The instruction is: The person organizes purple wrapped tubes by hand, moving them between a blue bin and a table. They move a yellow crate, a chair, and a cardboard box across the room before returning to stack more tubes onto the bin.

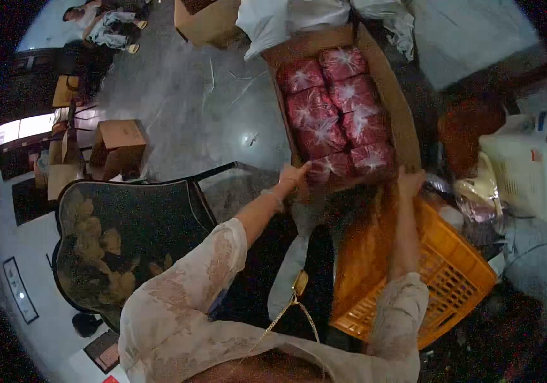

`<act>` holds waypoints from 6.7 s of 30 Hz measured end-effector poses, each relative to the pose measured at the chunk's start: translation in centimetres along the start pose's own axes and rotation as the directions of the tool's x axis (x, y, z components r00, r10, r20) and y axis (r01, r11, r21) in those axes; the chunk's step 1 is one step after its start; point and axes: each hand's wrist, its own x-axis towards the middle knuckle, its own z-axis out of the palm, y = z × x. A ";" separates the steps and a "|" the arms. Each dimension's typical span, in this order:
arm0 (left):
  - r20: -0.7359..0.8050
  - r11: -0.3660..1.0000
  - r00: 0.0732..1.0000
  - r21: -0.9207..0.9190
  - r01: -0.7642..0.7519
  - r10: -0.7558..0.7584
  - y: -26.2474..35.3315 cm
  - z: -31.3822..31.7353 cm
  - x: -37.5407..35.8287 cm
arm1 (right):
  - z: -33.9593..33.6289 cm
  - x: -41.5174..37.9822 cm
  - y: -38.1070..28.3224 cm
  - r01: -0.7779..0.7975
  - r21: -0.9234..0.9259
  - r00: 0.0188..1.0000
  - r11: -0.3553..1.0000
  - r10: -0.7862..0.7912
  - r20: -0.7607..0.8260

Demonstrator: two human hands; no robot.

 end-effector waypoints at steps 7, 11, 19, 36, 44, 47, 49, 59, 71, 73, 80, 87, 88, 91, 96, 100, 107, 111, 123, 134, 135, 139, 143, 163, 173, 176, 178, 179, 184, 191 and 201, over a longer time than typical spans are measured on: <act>0.033 0.938 0.997 0.337 -0.080 0.074 -2.3 0.7 8.1 | -0.9 5.8 1.7 -0.037 -0.008 0.955 0.999 0.038 0.294; 0.361 0.688 0.853 0.507 -0.519 0.377 -8.3 -2.1 11.6 | 2.9 3.7 1.3 0.173 -0.376 0.966 0.910 -0.081 0.247; 0.256 0.594 0.860 0.634 -0.495 0.442 -6.4 -15.3 20.7 | 2.1 -10.7 -4.3 0.180 0.089 0.892 0.980 -0.201 0.404; -0.096 -0.219 0.980 -0.966 -0.134 -0.176 -16.7 -10.0 12.2 | 11.7 -12.8 -25.7 -0.620 0.774 0.744 0.131 -0.216 0.632; 0.172 -0.240 0.985 -0.955 0.172 0.024 -17.9 -10.0 22.9 | 13.6 -3.9 -30.6 -0.444 0.887 0.821 0.129 -0.337 0.461; 0.166 -0.378 0.981 -0.918 0.116 -0.101 -16.4 -10.4 25.3 | 14.6 -2.6 -32.4 -0.267 0.937 0.838 0.227 -0.425 0.342; 0.371 -0.440 0.920 -0.852 0.283 -0.126 -15.1 -13.2 26.6 | 14.8 -0.7 -37.1 -0.045 0.807 0.818 0.589 -0.442 0.368; 0.102 0.042 0.994 -0.994 0.104 -0.048 -13.8 -13.8 26.0 | 15.7 -5.5 -38.7 0.112 0.695 0.915 0.710 -0.347 0.208; 0.645 0.749 0.468 -0.660 -0.057 0.604 -10.1 11.1 -14.7 | -10.5 -30.2 -5.4 0.108 0.521 0.962 0.847 -0.220 0.160; 0.389 0.704 0.591 -0.291 -0.648 0.706 -4.4 9.6 -23.1 | -15.5 -32.5 0.0 0.141 0.376 0.989 0.916 -0.113 -0.095; 0.813 0.479 0.327 0.069 -0.875 0.481 -1.8 12.2 -32.3 | -24.1 -37.6 16.5 -0.459 -0.079 0.862 0.885 0.422 -0.281; 0.641 0.570 0.631 0.345 -0.746 0.438 -0.2 12.6 -34.2 | -25.0 -31.0 31.5 -0.625 -0.309 0.763 0.717 0.644 -0.049; 0.646 0.482 0.564 0.326 -0.813 0.515 -0.7 12.6 -33.5 | -24.9 -30.4 32.7 -0.683 -0.264 0.691 0.681 0.720 0.071; 0.685 0.434 0.525 0.323 -0.841 0.506 -0.4 10.3 -32.4 | -17.2 -29.3 37.7 -0.405 -0.470 0.785 0.784 0.562 0.261; 0.655 0.252 0.313 0.189 -0.949 0.687 -0.6 7.2 -22.8 | -9.7 -28.8 35.9 -0.367 -0.106 0.885 0.924 0.382 0.265; 0.783 0.604 0.415 0.064 -0.794 0.463 2.9 -0.6 -18.2 | -13.8 -34.0 23.7 -0.384 0.008 0.923 0.923 0.384 -0.014; 0.605 0.574 0.752 0.529 -0.625 0.261 7.8 -13.8 -14.9 | -15.0 -36.2 9.9 0.038 0.289 0.954 0.957 0.052 -0.296; 0.537 0.460 0.759 0.604 -0.651 0.369 9.1 -16.7 -7.4 | -12.8 -31.1 2.0 0.080 0.755 0.968 0.650 0.130 -0.215; 0.380 0.894 0.822 -0.031 -0.446 0.424 19.0 -19.3 -5.5 | -17.1 -8.1 -3.8 0.363 0.730 0.895 0.579 0.000 -0.446; 0.120 0.239 0.490 0.758 -0.607 0.863 40.4 -17.0 4.3 | -20.7 1.5 -10.6 0.172 0.663 0.784 0.729 0.306 -0.540; 0.062 0.317 0.518 0.727 -0.609 0.853 41.2 -16.9 4.3 | -21.0 3.4 -10.8 0.121 0.644 0.787 0.755 0.322 -0.525; -0.008 0.072 0.081 0.556 -0.828 0.997 44.1 -17.0 6.8 | -23.2 9.2 -13.4 0.019 0.690 0.839 0.723 0.364 -0.404; -0.202 0.110 0.046 0.316 -0.942 0.978 36.2 -14.0 -1.8 | -23.2 11.8 -16.9 -0.059 0.742 0.802 0.668 0.474 -0.363; 0.907 -0.242 -0.233 -0.153 -0.958 0.351 -2.3 10.5 -37.5 | -7.7 -64.3 9.9 -0.813 0.545 0.481 0.205 0.763 0.431; 0.826 -0.274 -0.089 0.081 -0.958 0.557 -5.2 25.2 -45.9 | -4.6 -79.9 2.8 -0.568 0.725 0.022 -0.389 0.874 0.486; 0.843 -0.166 0.022 0.131 -0.977 0.537 -2.6 24.5 -47.0 | -6.5 -79.5 -0.5 -0.621 0.685 -0.080 -0.381 0.900 0.428; 0.823 -0.194 -0.041 0.085 -0.977 0.567 0.0 25.3 -45.1 | -5.6 -79.1 -2.2 -0.613 0.718 -0.053 -0.329 0.924 0.378; 0.815 -0.148 -0.090 -0.005 -0.989 0.573 1.2 25.0 -44.9 | -5.1 -78.7 -2.9 -0.560 0.752 -0.098 -0.349 0.928 0.358; 0.850 -0.053 -0.020 0.009 -0.999 0.527 8.8 23.5 -43.3 | -10.2 -76.8 -5.1 -0.535 0.698 -0.113 -0.475 0.860 0.498; 0.655 0.171 0.143 0.022 -0.985 0.742 19.7 17.1 -37.7 | -5.9 -75.7 -7.1 -0.584 0.692 -0.074 -0.424 0.877 0.475; 0.409 0.053 0.179 0.301 -0.952 0.895 23.1 11.0 -33.8 | -2.8 -82.1 -4.0 -0.615 0.666 -0.062 -0.423 0.868 0.493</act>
